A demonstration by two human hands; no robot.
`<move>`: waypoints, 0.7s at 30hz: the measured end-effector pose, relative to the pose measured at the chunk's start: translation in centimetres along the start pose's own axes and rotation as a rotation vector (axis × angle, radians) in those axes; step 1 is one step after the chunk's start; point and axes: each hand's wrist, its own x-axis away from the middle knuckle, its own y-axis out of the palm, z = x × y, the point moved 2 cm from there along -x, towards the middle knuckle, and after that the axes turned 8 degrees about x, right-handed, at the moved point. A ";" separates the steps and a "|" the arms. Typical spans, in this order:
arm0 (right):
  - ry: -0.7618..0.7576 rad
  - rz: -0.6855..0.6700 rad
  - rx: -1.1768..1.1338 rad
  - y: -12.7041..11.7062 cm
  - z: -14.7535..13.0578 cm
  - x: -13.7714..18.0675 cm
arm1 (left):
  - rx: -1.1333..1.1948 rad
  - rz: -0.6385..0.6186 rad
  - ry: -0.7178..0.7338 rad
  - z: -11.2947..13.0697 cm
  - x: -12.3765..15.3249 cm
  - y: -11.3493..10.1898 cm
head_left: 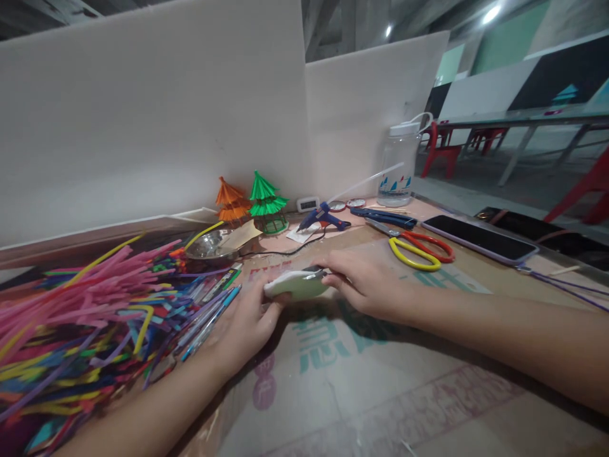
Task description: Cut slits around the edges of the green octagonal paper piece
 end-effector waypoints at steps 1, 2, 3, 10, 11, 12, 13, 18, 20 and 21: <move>-0.003 0.002 -0.002 0.0 0.1 0.0 | 0.003 -0.001 0.002 0.0 0.0 0.0; -0.006 0.005 -0.004 0.1 0.1 0.0 | 0.007 -0.005 0.004 0.1 0.0 0.0; -0.009 0.004 -0.007 0.1 0.2 0.0 | 0.010 -0.011 0.004 0.1 -0.1 0.0; 0.015 -0.017 -0.029 0.0 0.2 -0.1 | 0.015 -0.004 -0.002 0.3 -0.1 0.0; 0.012 -0.011 -0.035 0.0 0.2 -0.1 | 0.012 -0.001 0.000 0.3 -0.1 0.0; 0.010 -0.009 -0.043 0.0 0.2 -0.1 | 0.009 0.001 0.001 0.3 -0.1 0.0; 0.008 -0.011 -0.051 0.0 0.3 -0.1 | 0.005 0.000 0.001 0.3 -0.1 0.0; 0.011 -0.019 -0.066 -0.1 0.0 -0.2 | -0.013 -0.016 0.021 0.4 -0.1 -0.1; -0.007 -0.021 -0.052 -0.2 -0.3 -0.3 | -0.026 -0.033 0.024 0.5 -0.1 -0.1; -0.019 -0.023 -0.041 -0.2 -0.5 -0.3 | -0.031 -0.044 0.022 0.6 0.0 -0.1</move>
